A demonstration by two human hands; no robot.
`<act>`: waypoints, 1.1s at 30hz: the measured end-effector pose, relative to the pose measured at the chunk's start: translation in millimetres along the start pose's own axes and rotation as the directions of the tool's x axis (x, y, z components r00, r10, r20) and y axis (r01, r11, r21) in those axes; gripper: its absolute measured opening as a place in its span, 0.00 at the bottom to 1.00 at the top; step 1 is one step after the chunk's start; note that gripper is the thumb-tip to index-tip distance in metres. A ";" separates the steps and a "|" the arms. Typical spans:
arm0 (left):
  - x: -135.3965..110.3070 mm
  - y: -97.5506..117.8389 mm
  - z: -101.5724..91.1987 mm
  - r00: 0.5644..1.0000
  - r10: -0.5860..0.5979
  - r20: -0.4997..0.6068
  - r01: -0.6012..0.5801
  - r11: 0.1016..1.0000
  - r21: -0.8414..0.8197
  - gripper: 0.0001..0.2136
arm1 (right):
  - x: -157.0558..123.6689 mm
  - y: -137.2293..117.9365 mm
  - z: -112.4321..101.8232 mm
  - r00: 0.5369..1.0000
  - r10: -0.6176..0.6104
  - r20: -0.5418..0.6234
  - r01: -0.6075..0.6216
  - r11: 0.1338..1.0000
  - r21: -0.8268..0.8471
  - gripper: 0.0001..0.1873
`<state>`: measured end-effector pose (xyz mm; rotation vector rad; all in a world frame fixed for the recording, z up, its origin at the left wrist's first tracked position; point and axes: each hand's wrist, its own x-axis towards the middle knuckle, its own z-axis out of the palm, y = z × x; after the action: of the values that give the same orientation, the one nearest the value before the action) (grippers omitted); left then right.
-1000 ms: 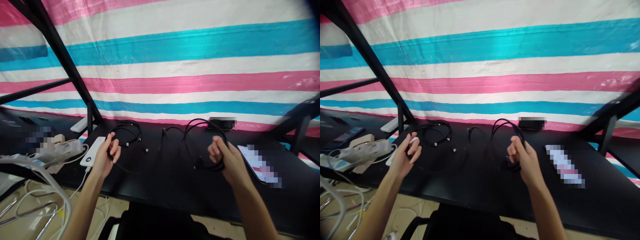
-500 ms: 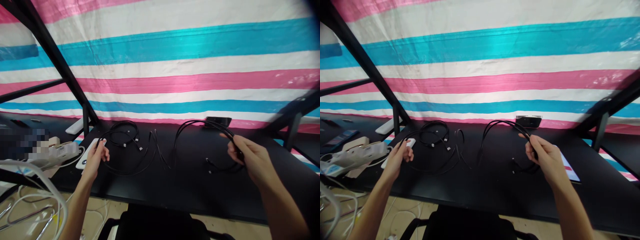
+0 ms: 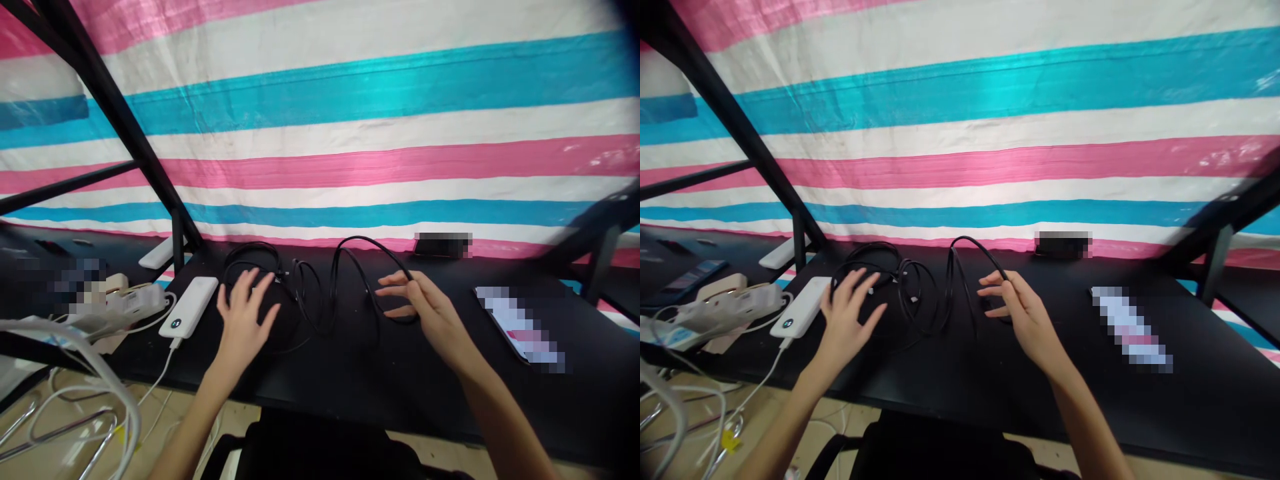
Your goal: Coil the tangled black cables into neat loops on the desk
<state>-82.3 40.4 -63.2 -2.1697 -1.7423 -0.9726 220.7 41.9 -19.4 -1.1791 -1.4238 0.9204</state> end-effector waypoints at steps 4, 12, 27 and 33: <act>6.0 6.3 4.2 0.964 0.187 0.191 -0.185 0.982 -0.029 0.19 | 2.2 -0.4 -0.4 0.998 -0.041 -0.043 0.042 0.999 0.028 0.16; 23.3 55.7 -6.6 0.993 -0.021 0.116 0.076 0.865 -0.497 0.11 | -7.2 -6.1 22.6 0.980 -0.034 0.196 0.011 0.993 0.120 0.14; 27.8 76.4 -1.3 0.925 0.184 0.332 0.128 0.672 -0.730 0.13 | -18.7 -24.5 54.8 0.889 -0.108 0.446 0.024 0.982 0.188 0.10; 21.5 60.1 7.4 0.982 0.009 0.191 0.086 0.872 -0.483 0.09 | -11.7 -23.3 43.8 0.941 -0.087 0.328 0.040 0.988 0.148 0.12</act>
<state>-22.0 44.0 -41.4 -2.6142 -1.7711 -1.3898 173.2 27.4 -7.8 -0.8959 -1.6256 1.1957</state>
